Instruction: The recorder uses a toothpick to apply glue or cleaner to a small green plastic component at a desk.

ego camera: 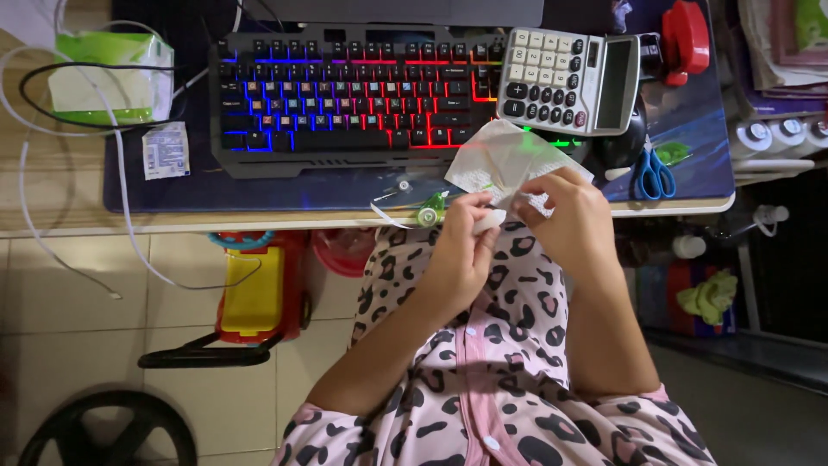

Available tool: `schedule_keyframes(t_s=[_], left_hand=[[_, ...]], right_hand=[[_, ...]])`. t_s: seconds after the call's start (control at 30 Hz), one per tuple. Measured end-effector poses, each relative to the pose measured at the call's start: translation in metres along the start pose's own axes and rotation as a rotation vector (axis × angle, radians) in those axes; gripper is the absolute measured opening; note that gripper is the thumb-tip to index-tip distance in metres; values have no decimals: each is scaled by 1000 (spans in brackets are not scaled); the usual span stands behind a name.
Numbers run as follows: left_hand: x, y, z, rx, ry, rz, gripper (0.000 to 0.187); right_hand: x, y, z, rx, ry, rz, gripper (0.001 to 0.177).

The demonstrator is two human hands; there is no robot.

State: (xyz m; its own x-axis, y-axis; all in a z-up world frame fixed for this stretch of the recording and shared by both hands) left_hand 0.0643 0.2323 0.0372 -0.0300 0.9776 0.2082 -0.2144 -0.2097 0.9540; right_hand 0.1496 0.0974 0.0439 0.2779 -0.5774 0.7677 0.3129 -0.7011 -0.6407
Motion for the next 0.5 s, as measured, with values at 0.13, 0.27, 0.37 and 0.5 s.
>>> schedule_keyframes(t_s=[0.13,0.27,0.37,0.5], left_hand=[[0,-4,1,-58,25,128,21],[0,-8,3,7,20,106,22],[-1,-10,5,26,23,131,22],[0,-7,4,1,32,161,24]], right_hand=[[-2,11,3,-47,-9,55,20],[-5,19,9,-55,-86,102,24],[-7,28,11,-20,-125,142,26],[-5,35,7,-26,-127,193,16]])
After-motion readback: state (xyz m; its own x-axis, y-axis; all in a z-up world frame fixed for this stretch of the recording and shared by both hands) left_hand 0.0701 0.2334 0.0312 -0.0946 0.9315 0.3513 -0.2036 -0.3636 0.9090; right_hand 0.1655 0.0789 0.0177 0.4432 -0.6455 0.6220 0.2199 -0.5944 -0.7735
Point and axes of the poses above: each hand's wrist, its own z-axis towards the middle knuckle, its own x-axis out of the back of the hand, y = z × x, the point moved 10 cm from there along z, towards the middle knuckle, and after that the axes turned 7 degrees about -y, right-handed, at the moved point
